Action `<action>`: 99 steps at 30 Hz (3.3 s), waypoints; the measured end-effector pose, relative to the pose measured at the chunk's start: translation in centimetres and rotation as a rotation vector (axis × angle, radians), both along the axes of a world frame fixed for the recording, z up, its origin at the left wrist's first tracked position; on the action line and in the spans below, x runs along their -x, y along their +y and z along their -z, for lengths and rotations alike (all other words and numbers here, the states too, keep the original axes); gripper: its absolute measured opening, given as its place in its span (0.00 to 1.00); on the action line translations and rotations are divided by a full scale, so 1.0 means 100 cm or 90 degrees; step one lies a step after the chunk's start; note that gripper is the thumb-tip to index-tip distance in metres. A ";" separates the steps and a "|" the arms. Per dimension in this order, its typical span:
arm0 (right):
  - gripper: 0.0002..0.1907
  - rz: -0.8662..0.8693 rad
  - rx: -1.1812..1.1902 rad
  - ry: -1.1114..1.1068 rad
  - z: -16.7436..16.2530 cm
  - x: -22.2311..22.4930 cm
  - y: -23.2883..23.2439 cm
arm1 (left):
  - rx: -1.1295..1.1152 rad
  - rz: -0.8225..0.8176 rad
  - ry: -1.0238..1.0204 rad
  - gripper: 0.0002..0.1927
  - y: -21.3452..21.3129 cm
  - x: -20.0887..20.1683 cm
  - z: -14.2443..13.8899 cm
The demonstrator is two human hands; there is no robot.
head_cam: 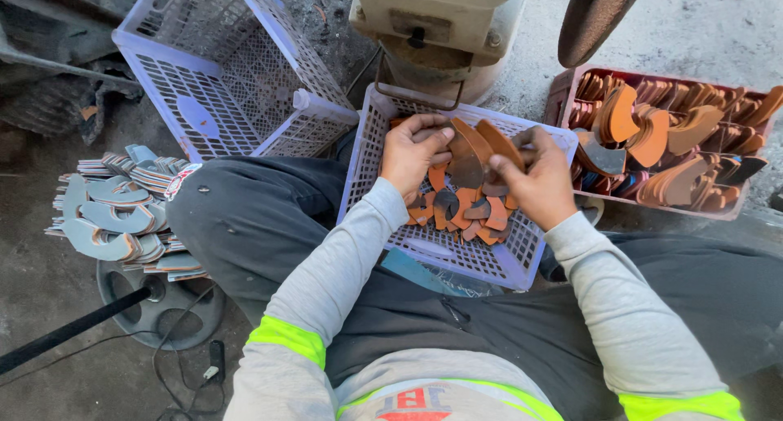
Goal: The person sits on the floor and sorts orange and black shoe sole parts from a white basket into a red basket. They pick up parts, inspect them, and place them into the red basket repeatedly.
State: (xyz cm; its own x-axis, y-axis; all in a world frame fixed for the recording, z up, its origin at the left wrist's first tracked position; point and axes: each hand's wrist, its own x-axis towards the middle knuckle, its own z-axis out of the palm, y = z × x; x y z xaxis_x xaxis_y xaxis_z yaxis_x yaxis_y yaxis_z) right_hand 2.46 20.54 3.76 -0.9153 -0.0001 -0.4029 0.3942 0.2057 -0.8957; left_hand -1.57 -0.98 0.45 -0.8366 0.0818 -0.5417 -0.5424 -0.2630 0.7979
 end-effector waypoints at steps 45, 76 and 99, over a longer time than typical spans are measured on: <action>0.26 -0.142 -0.216 0.274 -0.014 -0.014 -0.017 | -0.407 0.025 -0.039 0.20 -0.007 0.004 -0.005; 0.11 0.040 0.288 -0.067 -0.005 0.005 0.004 | -0.220 0.016 -0.032 0.15 -0.007 0.007 0.002; 0.16 -0.139 0.135 0.014 0.013 -0.009 -0.023 | -0.131 0.112 -0.003 0.25 0.001 -0.005 0.019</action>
State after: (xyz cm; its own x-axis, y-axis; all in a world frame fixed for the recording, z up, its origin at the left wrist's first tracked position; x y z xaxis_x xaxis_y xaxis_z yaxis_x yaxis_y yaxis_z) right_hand 3.38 18.26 2.44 -0.8928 -0.2798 -0.3531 0.3416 0.0906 -0.9355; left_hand -1.08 -0.92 -1.41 -0.7972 0.3344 -0.5027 -0.5978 -0.3203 0.7349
